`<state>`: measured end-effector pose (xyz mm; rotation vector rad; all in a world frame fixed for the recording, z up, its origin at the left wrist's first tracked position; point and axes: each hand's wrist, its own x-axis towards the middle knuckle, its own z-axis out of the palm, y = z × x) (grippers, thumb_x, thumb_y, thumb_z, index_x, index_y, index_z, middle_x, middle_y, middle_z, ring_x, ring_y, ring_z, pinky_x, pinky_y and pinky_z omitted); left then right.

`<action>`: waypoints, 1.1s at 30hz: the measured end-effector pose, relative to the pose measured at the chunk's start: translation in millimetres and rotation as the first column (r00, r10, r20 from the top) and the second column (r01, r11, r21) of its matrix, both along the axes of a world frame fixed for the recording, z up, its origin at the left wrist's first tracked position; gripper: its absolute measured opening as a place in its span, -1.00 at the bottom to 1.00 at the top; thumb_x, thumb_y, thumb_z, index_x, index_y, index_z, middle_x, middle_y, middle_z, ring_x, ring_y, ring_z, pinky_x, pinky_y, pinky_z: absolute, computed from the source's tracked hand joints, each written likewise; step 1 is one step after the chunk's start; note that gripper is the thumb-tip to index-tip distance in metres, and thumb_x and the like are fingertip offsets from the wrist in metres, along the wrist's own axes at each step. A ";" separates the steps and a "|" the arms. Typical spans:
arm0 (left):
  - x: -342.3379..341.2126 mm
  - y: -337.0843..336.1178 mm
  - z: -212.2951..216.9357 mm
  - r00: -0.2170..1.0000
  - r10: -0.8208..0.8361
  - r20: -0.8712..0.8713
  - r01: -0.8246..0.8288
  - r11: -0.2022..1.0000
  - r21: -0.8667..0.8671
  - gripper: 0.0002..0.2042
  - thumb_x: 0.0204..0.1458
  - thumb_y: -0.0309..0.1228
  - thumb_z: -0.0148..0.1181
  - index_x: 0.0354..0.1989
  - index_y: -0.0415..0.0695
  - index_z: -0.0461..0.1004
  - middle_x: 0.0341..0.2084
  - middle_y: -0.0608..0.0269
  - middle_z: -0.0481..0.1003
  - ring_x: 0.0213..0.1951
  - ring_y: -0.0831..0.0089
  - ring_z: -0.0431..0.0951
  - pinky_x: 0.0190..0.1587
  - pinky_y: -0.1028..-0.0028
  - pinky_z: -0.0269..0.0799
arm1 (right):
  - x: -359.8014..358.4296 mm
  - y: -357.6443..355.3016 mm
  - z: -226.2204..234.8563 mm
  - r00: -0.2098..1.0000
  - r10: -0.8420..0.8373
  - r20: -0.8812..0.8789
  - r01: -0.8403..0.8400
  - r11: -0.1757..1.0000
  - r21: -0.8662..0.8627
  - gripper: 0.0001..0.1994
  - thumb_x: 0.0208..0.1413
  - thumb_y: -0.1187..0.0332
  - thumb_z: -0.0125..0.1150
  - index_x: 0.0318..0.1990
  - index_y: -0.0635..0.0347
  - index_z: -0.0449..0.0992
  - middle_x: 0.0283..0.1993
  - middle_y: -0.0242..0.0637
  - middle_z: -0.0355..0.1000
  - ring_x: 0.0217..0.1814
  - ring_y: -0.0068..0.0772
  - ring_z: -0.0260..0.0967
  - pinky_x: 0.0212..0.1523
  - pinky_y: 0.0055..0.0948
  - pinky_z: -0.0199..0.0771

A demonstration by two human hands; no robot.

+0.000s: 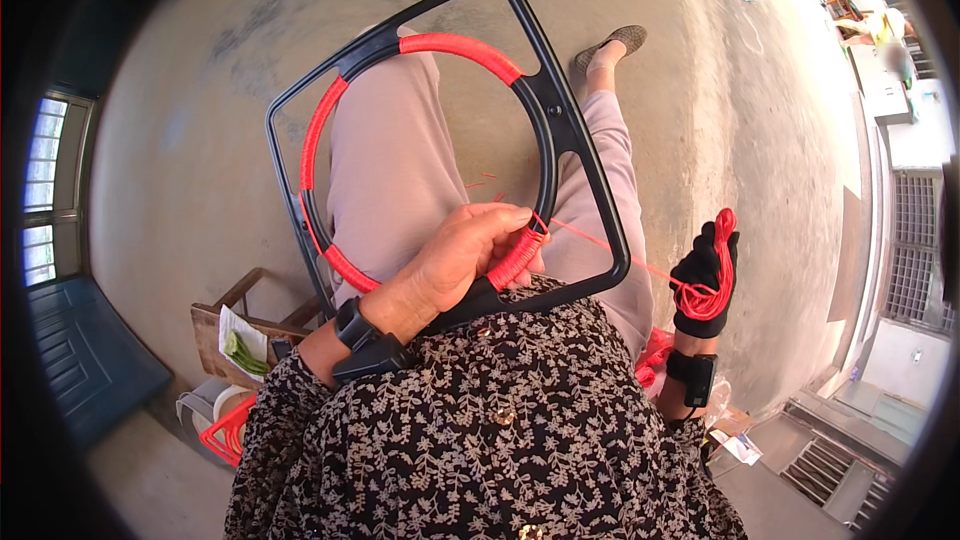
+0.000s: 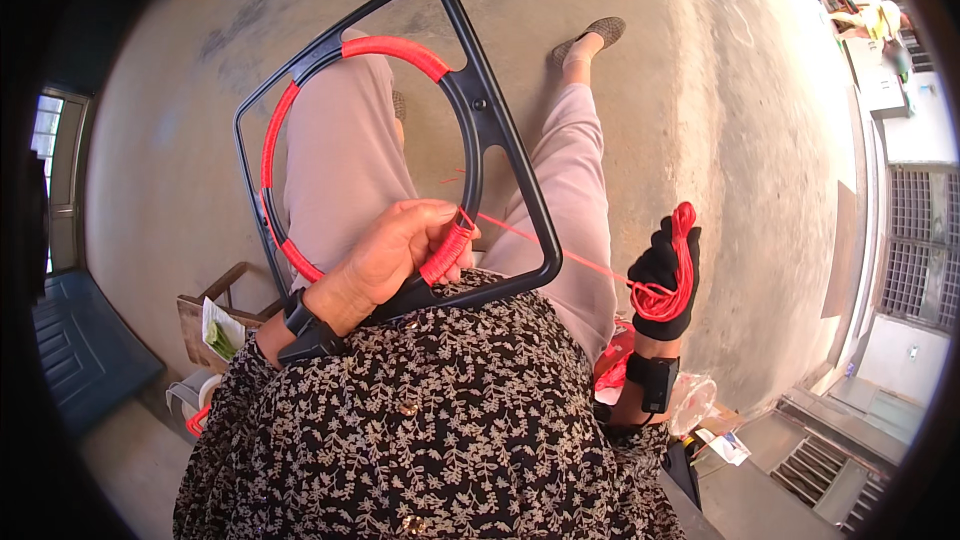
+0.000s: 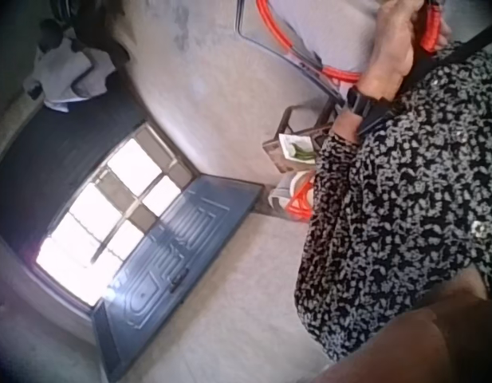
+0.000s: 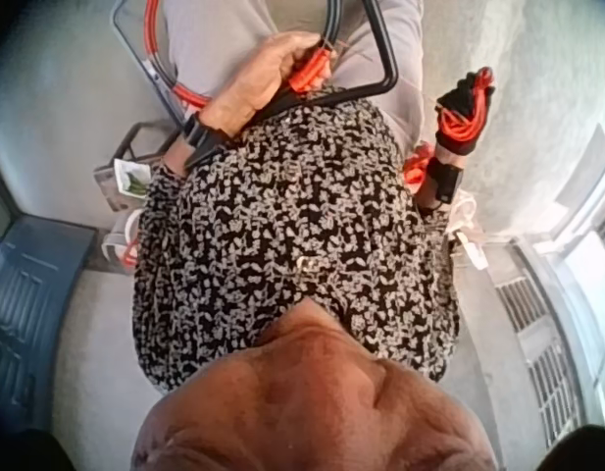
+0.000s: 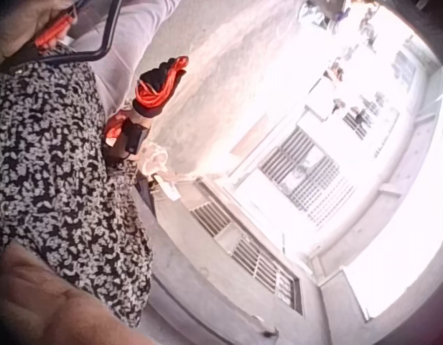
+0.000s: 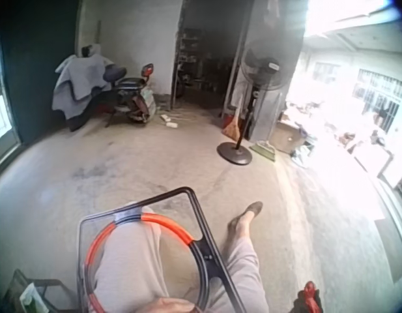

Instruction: Wrapping a black square plastic frame with red rope while sitting.

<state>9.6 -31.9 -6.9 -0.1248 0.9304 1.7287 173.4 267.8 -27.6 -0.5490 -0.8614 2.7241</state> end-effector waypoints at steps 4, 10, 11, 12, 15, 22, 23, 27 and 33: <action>2.0 3.8 -2.0 1.000 0.010 -0.003 -0.010 1.000 0.022 -0.76 0.17 -0.30 -0.02 -0.27 -0.27 0.43 -0.55 0.11 0.50 -0.57 0.48 0.51 -0.48 0.60 0.46 | 30.7 15.4 -27.8 0.996 0.006 0.085 -0.002 0.999 -0.054 -0.68 0.25 0.03 -0.07 -0.24 0.08 0.43 -0.61 -0.57 0.17 -0.68 -0.67 0.05 -0.67 -0.64 0.04; 2.7 4.4 -0.3 0.988 0.089 -0.126 -0.085 0.996 0.034 -0.91 0.13 -0.42 0.06 -0.34 -0.17 0.35 -0.57 0.11 0.50 -0.61 0.50 0.50 -0.53 0.59 0.44 | -4.3 -13.1 2.8 0.889 -0.156 0.430 0.036 0.961 0.275 -0.63 0.23 0.04 -0.04 -0.07 0.15 0.44 -0.48 -0.52 0.34 -0.59 -0.65 0.23 -0.60 -0.64 0.20; 2.8 4.2 -1.5 0.987 0.081 -0.136 -0.079 0.997 0.020 -0.90 0.13 -0.42 0.05 -0.35 -0.18 0.35 -0.57 0.11 0.50 -0.61 0.50 0.50 -0.53 0.59 0.44 | -14.4 -16.8 3.0 0.881 -0.122 0.457 -0.028 0.951 0.308 -0.63 0.23 0.08 -0.03 -0.03 0.18 0.42 -0.44 -0.49 0.37 -0.52 -0.61 0.28 -0.52 -0.61 0.27; 3.5 1.9 -1.6 0.986 0.083 -0.146 -0.083 0.997 0.002 -0.90 0.14 -0.42 0.05 -0.35 -0.18 0.36 -0.58 0.11 0.50 -0.61 0.49 0.50 -0.53 0.59 0.45 | -25.1 -24.3 3.6 0.871 -0.079 0.485 -0.102 0.937 0.335 -0.62 0.24 0.12 -0.02 0.02 0.21 0.41 -0.39 -0.46 0.39 -0.46 -0.58 0.33 -0.45 -0.59 0.34; 4.7 2.2 0.6 0.983 0.068 -0.173 -0.072 0.997 -0.016 -0.91 0.13 -0.43 0.06 -0.35 -0.19 0.38 -0.58 0.12 0.50 -0.61 0.49 0.50 -0.52 0.58 0.45 | -54.8 -68.0 28.6 0.854 0.249 0.457 -0.434 0.826 0.360 -0.66 0.14 0.37 0.05 0.06 0.30 0.39 -0.17 -0.34 0.46 -0.15 -0.54 0.40 -0.09 -0.54 0.39; 9.1 2.0 -1.1 0.951 0.078 -0.300 -0.067 0.997 0.046 -0.84 0.12 -0.36 0.10 -0.34 -0.23 0.42 -0.57 0.22 0.50 -0.61 0.58 0.49 -0.54 0.64 0.42 | -96.4 -115.1 51.8 0.854 0.415 0.313 -0.519 0.715 0.468 -0.61 0.12 0.41 0.09 0.12 0.30 0.31 -0.04 -0.36 0.37 -0.03 -0.61 0.30 0.00 -0.59 0.30; 9.8 4.9 3.6 0.944 0.092 -0.318 -0.081 0.996 0.046 -0.84 0.12 -0.36 0.10 -0.30 -0.23 0.42 -0.56 0.21 0.50 -0.61 0.56 0.49 -0.53 0.62 0.43 | -104.7 -116.4 41.1 0.842 0.475 0.257 -0.534 0.659 0.530 -0.64 0.13 0.41 0.09 0.09 0.29 0.33 -0.04 -0.37 0.36 -0.03 -0.62 0.30 0.00 -0.60 0.29; 8.5 6.4 2.6 0.968 0.095 -0.234 -0.095 0.995 0.014 -0.76 0.16 -0.29 0.04 -0.22 -0.26 0.44 -0.52 0.20 0.51 -0.60 0.54 0.48 -0.51 0.60 0.43 | -118.0 -112.6 24.5 0.808 0.532 0.253 -0.556 0.546 0.627 -0.72 0.16 0.37 0.06 -0.01 0.28 0.36 -0.13 -0.38 0.38 -0.08 -0.58 0.31 -0.02 -0.58 0.29; 9.0 8.6 -0.1 0.985 0.100 -0.142 -0.101 0.995 0.002 -0.60 0.21 -0.12 -0.09 -0.25 -0.28 0.45 -0.53 0.18 0.51 -0.59 0.53 0.48 -0.50 0.58 0.43 | -112.8 -107.3 15.5 0.904 0.377 0.204 -0.418 0.673 0.609 -0.70 0.18 0.30 0.04 0.00 0.26 0.37 -0.11 -0.31 0.40 -0.11 -0.50 0.37 -0.03 -0.54 0.35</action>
